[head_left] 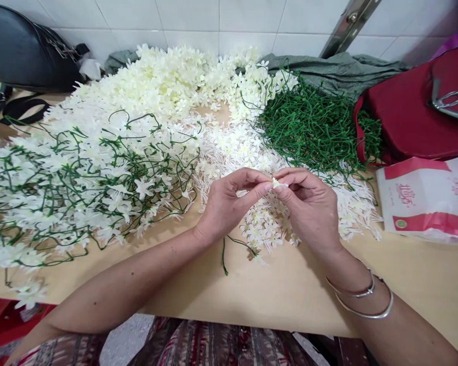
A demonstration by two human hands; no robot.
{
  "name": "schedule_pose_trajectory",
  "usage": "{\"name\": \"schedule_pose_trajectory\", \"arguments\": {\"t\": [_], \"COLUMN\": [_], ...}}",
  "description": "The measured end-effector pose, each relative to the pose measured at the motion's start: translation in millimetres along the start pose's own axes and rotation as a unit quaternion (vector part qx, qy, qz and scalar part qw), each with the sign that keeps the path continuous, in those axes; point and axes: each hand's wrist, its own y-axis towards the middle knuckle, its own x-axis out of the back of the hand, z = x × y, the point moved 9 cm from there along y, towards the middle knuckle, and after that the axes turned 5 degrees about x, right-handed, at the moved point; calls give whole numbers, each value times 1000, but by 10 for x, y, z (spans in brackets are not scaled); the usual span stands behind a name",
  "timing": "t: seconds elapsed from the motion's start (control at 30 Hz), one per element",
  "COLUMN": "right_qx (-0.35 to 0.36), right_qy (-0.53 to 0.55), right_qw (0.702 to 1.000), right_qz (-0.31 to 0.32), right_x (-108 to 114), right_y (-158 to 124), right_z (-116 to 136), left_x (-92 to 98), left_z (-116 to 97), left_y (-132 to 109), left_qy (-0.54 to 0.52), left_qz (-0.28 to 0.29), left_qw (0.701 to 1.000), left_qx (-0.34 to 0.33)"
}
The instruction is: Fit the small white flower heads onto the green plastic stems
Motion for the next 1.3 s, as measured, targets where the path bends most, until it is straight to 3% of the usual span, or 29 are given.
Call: {"name": "schedule_pose_trajectory", "arguments": {"t": [0.17, 0.27, 0.4, 0.47, 0.57, 0.73, 0.83, 0.93, 1.07, 1.3], "right_qx": [-63, -54, -35, -37, -39, -32, -17, 7, 22, 33], "right_qy": [96, 121, 92, 84, 85, 43, 17, -3, -34, -42], "right_qw": [993, 991, 995, 996, 996, 998, 1000, 1000, 999, 999], "right_qz": [41, 23, -5, -4, -8, -17, -21, -21, -7, 1], "right_x": [-96, -41, 112, 158, 199, 242, 270, 290, 275, 225], "right_y": [-14, 8, 70, 99, 126, 139, 156, 178, 184, 159], "right_z": [-130, -125, -167, -212, -240, -196, -164, -138, -131, -71], "left_x": [-76, 95, 444, 536, 545, 410, 307, 92, -162, -169], "left_z": [143, 44, -239, -315, -349, -347, -344, -331, -261, -146], "left_y": [37, 110, 187, 205, 203, 140, 114, 60, -70, -82], "left_qy": [-101, -82, -3, 43, 147, 335, 369, 373, 424, 467], "left_qz": [74, 33, -75, -101, -106, -91, -49, 62, 202, 277], "left_qw": [989, 996, 995, 989, 972, 913, 906, 907, 869, 833], "left_qx": [73, 33, -70, -104, -152, -213, -203, -187, -157, -102]}}
